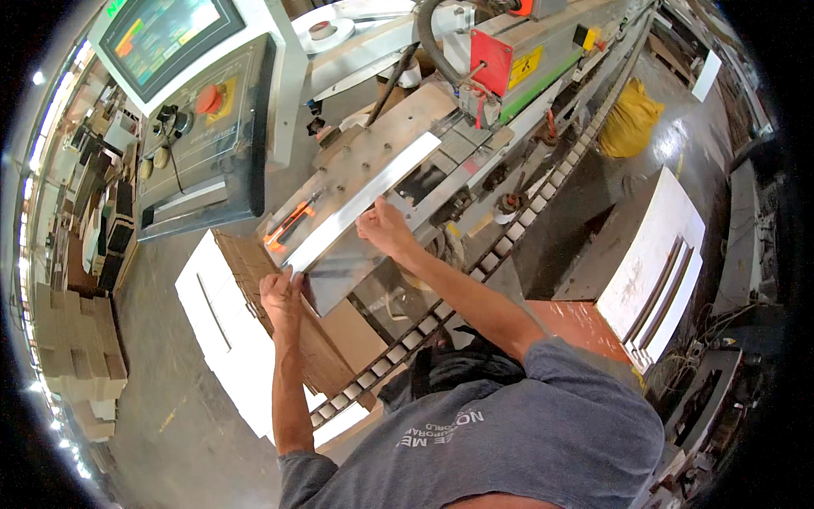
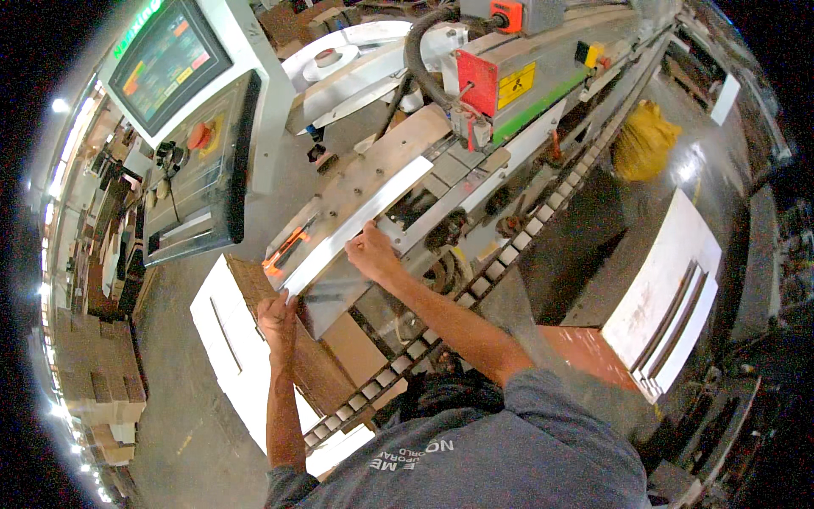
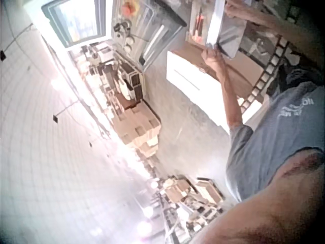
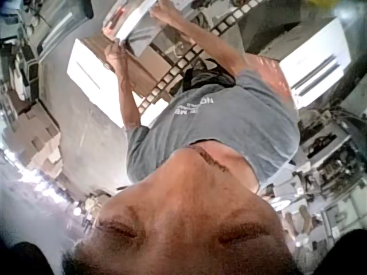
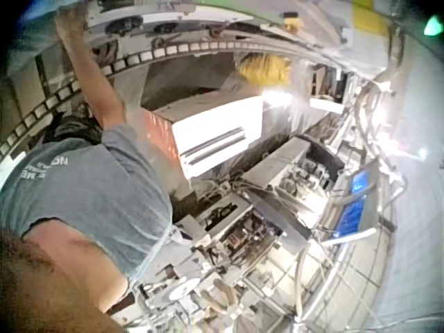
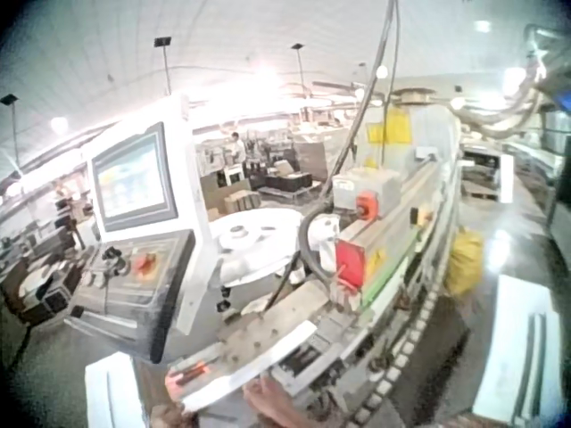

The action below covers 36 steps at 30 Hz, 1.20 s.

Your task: The person processes white wooden furniture components by placing them into an industrial edge-banding or finishing machine, picking each piece up from a stack and feeding it into the guide rail.

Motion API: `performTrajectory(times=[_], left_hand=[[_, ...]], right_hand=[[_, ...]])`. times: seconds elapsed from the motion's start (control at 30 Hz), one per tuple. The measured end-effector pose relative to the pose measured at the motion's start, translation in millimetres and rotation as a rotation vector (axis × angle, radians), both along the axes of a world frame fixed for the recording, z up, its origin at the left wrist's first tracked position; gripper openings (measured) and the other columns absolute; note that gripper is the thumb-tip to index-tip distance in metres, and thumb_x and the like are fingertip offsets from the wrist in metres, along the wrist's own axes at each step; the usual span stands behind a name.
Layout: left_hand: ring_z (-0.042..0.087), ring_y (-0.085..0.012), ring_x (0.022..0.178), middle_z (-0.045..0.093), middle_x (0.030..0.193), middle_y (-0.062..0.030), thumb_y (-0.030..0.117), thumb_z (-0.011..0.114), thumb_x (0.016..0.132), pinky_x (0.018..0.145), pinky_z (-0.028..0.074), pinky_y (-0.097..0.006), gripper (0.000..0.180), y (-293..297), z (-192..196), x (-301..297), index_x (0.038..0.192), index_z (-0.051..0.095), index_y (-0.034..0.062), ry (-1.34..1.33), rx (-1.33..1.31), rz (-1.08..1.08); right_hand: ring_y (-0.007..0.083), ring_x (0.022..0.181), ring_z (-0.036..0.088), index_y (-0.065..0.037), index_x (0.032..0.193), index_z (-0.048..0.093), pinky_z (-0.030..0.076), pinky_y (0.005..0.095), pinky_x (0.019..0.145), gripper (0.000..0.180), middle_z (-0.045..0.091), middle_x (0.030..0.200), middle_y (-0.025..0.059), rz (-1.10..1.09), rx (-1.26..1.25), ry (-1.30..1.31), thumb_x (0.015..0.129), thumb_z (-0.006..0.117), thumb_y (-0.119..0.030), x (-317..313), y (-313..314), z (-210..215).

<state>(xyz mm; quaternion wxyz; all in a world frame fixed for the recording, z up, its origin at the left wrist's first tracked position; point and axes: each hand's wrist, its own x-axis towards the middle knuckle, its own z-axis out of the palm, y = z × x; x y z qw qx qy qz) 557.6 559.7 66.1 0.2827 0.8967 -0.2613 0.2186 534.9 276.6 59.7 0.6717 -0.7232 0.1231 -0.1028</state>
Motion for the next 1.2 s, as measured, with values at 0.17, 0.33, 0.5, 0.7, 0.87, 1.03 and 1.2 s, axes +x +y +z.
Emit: performTrajectory(times=[0.17, 0.33, 0.5, 0.7, 0.87, 1.03, 1.2], left_hand=[[0.054, -0.0267, 0.072, 0.058, 0.074, -0.0085, 0.010, 0.079, 0.074, 0.066, 0.047, -0.038, 0.021, -24.4, 6.7, 4.7, 0.094, 0.073, 0.0058, -0.139, 0.060, -0.047], [0.056, -0.0268, 0.072, 0.057, 0.074, -0.0081, 0.011, 0.079, 0.074, 0.065, 0.047, -0.039, 0.020, -57.7, 7.3, 7.8, 0.092, 0.072, 0.0062, -0.134, 0.066, -0.047], [0.055, -0.0280, 0.071, 0.056, 0.074, -0.0082, 0.015, 0.078, 0.075, 0.065, 0.046, -0.040, 0.018, -100.9, 4.8, 12.0, 0.090, 0.071, 0.0069, -0.100, 0.041, -0.048], [0.056, -0.0300, 0.074, 0.057, 0.075, -0.0087, 0.022, 0.077, 0.078, 0.069, 0.046, -0.043, 0.020, -170.0, 11.1, 14.8, 0.091, 0.072, 0.0081, -0.111, 0.089, -0.033], [0.059, -0.0336, 0.078, 0.063, 0.083, -0.0125, 0.022, 0.076, 0.079, 0.070, 0.048, -0.044, 0.019, -218.5, -2.0, 30.2, 0.088, 0.071, 0.0064, -0.172, 0.129, -0.100], [0.061, -0.0311, 0.066, 0.066, 0.076, -0.0122, 0.008, 0.071, 0.081, 0.061, 0.050, -0.042, 0.006, -243.8, -23.1, 53.5, 0.081, 0.069, 0.0030, -0.264, 0.118, -0.221], [0.066, -0.0282, 0.073, 0.071, 0.087, -0.0155, 0.009, 0.068, 0.086, 0.065, 0.052, -0.040, 0.018, -321.8, -14.8, 52.5, 0.099, 0.072, -0.0028, -0.075, 0.049, -0.256]], right_hand=[[0.0364, 0.069, 0.068, 0.010, 0.082, 0.048, 0.055, 0.0428, 0.064, 0.034, 0.065, 0.067, 0.0209, -0.145, -0.145, -0.059, 0.083, 0.059, -0.021, 10.4, -13.9, -19.6], [0.0097, 0.066, 0.061, 0.007, 0.080, 0.039, 0.053, 0.0252, 0.059, 0.037, 0.065, 0.073, 0.0136, -0.092, -0.220, 0.053, 0.087, 0.064, -0.020, 18.5, -53.0, -26.9], [0.0125, 0.068, 0.065, 0.010, 0.086, 0.045, 0.054, 0.0267, 0.060, 0.033, 0.066, 0.076, 0.0141, -0.161, -0.152, -0.057, 0.087, 0.064, -0.017, 20.4, -95.4, -27.9], [0.0185, 0.070, 0.069, 0.011, 0.095, 0.049, 0.055, 0.0291, 0.063, 0.034, 0.068, 0.078, 0.0144, -0.189, -0.099, -0.025, 0.087, 0.064, -0.018, 15.6, -156.7, -12.3], [0.0242, 0.074, 0.067, 0.005, 0.102, 0.061, 0.053, 0.0372, 0.066, 0.021, 0.068, 0.081, 0.0180, -0.162, -0.083, -0.016, 0.086, 0.062, -0.009, -5.1, -189.7, 7.6], [0.0277, 0.075, 0.067, 0.001, 0.114, 0.054, 0.054, 0.0399, 0.070, 0.026, 0.064, 0.105, 0.0193, -0.394, -0.300, -0.286, 0.089, 0.058, -0.006, -87.3, -164.3, 22.8], [0.0408, 0.109, 0.053, 0.003, 0.127, 0.050, 0.044, 0.0457, 0.096, 0.047, 0.053, 0.126, 0.0262, -0.844, -0.629, 0.029, 0.084, 0.061, -0.011, -252.8, -264.8, 4.4]])
